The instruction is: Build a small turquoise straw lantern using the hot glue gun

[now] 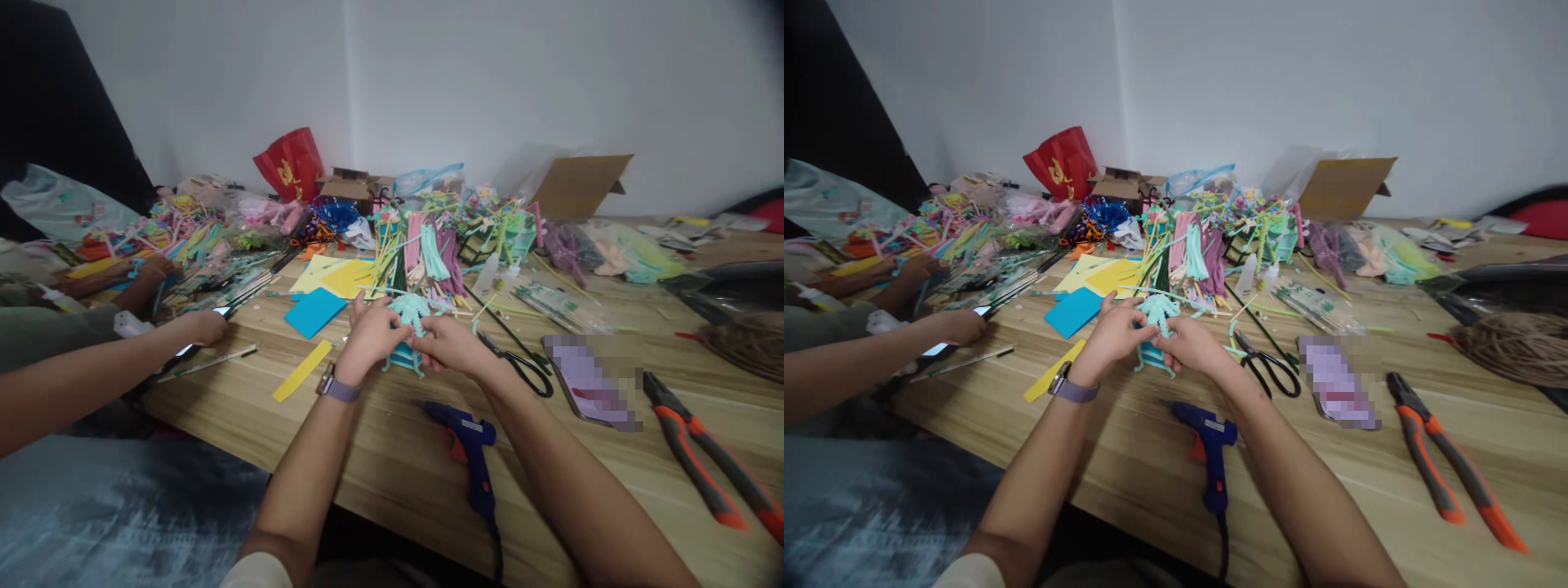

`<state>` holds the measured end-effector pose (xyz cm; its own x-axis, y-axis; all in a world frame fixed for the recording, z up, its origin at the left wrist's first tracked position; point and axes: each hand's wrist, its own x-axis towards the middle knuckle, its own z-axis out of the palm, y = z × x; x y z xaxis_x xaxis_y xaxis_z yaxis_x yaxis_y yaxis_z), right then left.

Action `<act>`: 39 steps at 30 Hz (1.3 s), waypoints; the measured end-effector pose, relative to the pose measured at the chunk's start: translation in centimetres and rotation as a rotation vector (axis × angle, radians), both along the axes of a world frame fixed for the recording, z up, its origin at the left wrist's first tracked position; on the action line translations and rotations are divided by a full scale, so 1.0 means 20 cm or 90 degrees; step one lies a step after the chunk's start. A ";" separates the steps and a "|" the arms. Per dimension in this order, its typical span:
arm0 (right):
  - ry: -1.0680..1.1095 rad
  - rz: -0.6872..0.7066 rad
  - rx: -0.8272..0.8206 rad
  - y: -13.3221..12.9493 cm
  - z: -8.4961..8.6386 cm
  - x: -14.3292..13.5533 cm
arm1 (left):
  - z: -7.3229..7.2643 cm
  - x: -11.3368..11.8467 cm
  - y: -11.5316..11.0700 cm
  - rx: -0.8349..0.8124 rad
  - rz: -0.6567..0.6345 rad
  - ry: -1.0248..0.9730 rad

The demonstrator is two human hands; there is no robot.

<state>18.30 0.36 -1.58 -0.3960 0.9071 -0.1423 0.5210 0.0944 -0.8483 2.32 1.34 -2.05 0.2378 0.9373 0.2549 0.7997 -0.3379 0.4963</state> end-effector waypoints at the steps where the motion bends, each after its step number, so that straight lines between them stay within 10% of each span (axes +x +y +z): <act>1: -0.003 0.000 0.001 0.00 0.00 0.00 | 0.00 0.00 0.00 0.001 0.002 -0.001; 18: 0.074 -0.092 0.087 -0.02 0.13 0.16 | 0.05 0.02 -0.03 -0.022 0.011 -0.013; 26: 0.024 -0.163 0.286 0.01 0.04 0.08 | -0.05 0.15 -0.09 0.015 0.172 -0.084; 39: -0.023 -0.220 0.332 0.01 0.01 0.09 | -0.09 0.17 -0.10 0.024 0.157 -0.148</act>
<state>20.12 0.65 -1.42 -0.0702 0.9356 0.3459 0.6226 0.3120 -0.7177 5.81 -0.66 -3.76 -0.0630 0.9481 0.3115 0.7262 -0.1706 0.6660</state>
